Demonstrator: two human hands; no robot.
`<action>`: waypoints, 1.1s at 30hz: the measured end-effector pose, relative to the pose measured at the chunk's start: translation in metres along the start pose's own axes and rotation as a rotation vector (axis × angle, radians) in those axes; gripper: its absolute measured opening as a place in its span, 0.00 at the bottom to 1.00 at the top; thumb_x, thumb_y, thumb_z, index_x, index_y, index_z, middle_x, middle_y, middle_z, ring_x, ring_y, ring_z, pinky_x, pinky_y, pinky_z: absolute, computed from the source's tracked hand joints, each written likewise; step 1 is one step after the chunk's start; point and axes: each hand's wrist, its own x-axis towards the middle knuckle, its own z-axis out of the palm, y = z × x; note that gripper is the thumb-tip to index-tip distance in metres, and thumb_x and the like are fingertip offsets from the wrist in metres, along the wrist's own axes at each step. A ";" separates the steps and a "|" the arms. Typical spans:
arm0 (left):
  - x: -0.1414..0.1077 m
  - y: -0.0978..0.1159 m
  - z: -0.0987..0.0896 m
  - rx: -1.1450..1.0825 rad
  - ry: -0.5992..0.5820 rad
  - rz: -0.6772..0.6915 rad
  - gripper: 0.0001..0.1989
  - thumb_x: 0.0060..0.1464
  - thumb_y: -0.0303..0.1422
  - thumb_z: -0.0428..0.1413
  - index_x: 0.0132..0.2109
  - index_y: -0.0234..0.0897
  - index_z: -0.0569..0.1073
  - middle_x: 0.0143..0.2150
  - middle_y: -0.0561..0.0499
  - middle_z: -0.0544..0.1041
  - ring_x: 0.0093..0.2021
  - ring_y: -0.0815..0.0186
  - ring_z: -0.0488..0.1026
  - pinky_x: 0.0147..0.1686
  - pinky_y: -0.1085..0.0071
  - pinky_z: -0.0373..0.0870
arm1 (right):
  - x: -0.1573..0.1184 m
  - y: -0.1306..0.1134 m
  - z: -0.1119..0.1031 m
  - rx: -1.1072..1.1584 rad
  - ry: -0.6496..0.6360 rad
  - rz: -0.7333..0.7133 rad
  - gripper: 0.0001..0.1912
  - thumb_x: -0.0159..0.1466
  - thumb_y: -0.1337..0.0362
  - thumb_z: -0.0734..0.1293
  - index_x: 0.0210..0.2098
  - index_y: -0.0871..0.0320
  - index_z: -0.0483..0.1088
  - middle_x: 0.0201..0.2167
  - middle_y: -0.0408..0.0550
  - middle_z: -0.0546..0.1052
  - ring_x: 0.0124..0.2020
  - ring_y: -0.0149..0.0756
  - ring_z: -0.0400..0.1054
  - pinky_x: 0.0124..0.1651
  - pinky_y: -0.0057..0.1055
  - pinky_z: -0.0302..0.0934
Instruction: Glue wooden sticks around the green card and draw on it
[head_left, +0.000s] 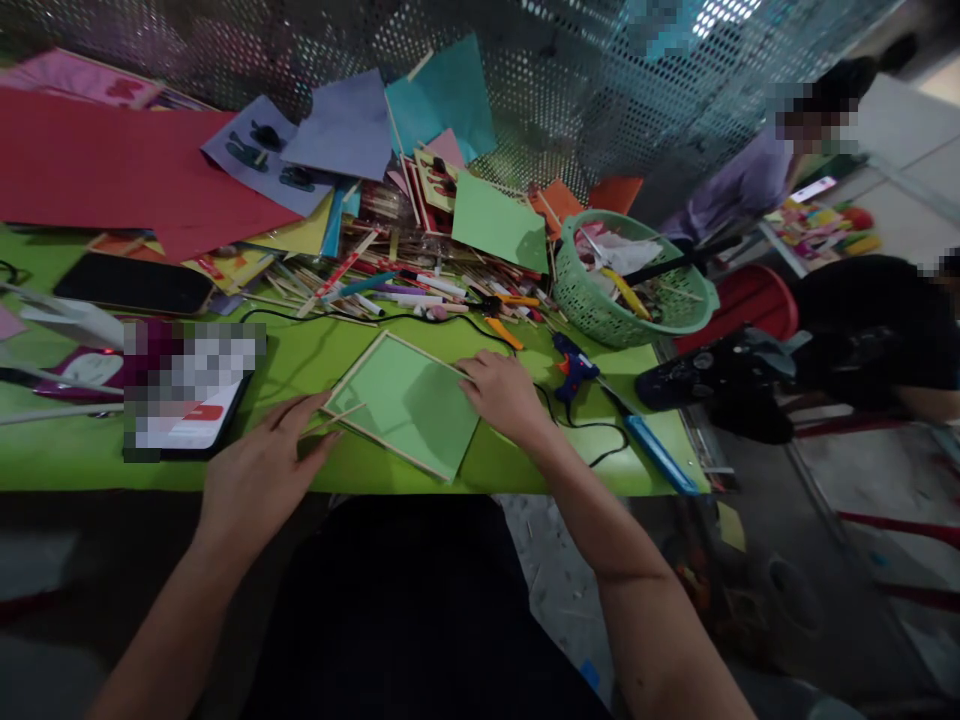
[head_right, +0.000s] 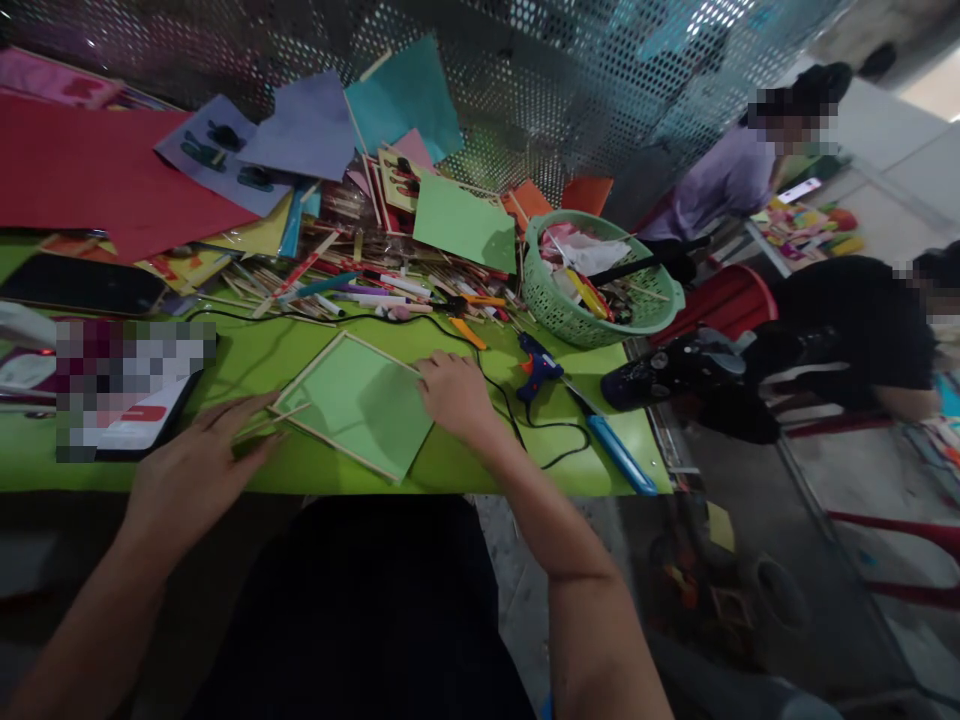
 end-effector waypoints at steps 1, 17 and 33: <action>-0.001 0.000 0.002 0.003 -0.009 -0.001 0.27 0.67 0.44 0.48 0.71 0.53 0.64 0.67 0.46 0.74 0.58 0.44 0.77 0.48 0.51 0.77 | -0.008 -0.001 0.001 0.008 0.008 0.014 0.14 0.72 0.64 0.65 0.53 0.57 0.78 0.47 0.58 0.81 0.46 0.50 0.75 0.50 0.43 0.64; 0.120 0.042 0.005 0.089 -0.092 0.323 0.24 0.69 0.41 0.52 0.68 0.42 0.69 0.71 0.45 0.69 0.65 0.49 0.71 0.60 0.57 0.68 | -0.056 0.022 0.023 0.349 0.195 0.261 0.15 0.69 0.63 0.68 0.53 0.58 0.76 0.41 0.52 0.76 0.38 0.41 0.73 0.47 0.35 0.67; 0.060 0.102 0.009 0.170 -0.144 0.394 0.33 0.71 0.36 0.48 0.77 0.44 0.48 0.57 0.41 0.77 0.46 0.52 0.80 0.37 0.64 0.70 | -0.056 -0.002 -0.006 0.249 0.483 -0.156 0.12 0.73 0.63 0.66 0.52 0.51 0.78 0.45 0.50 0.80 0.48 0.43 0.72 0.51 0.41 0.64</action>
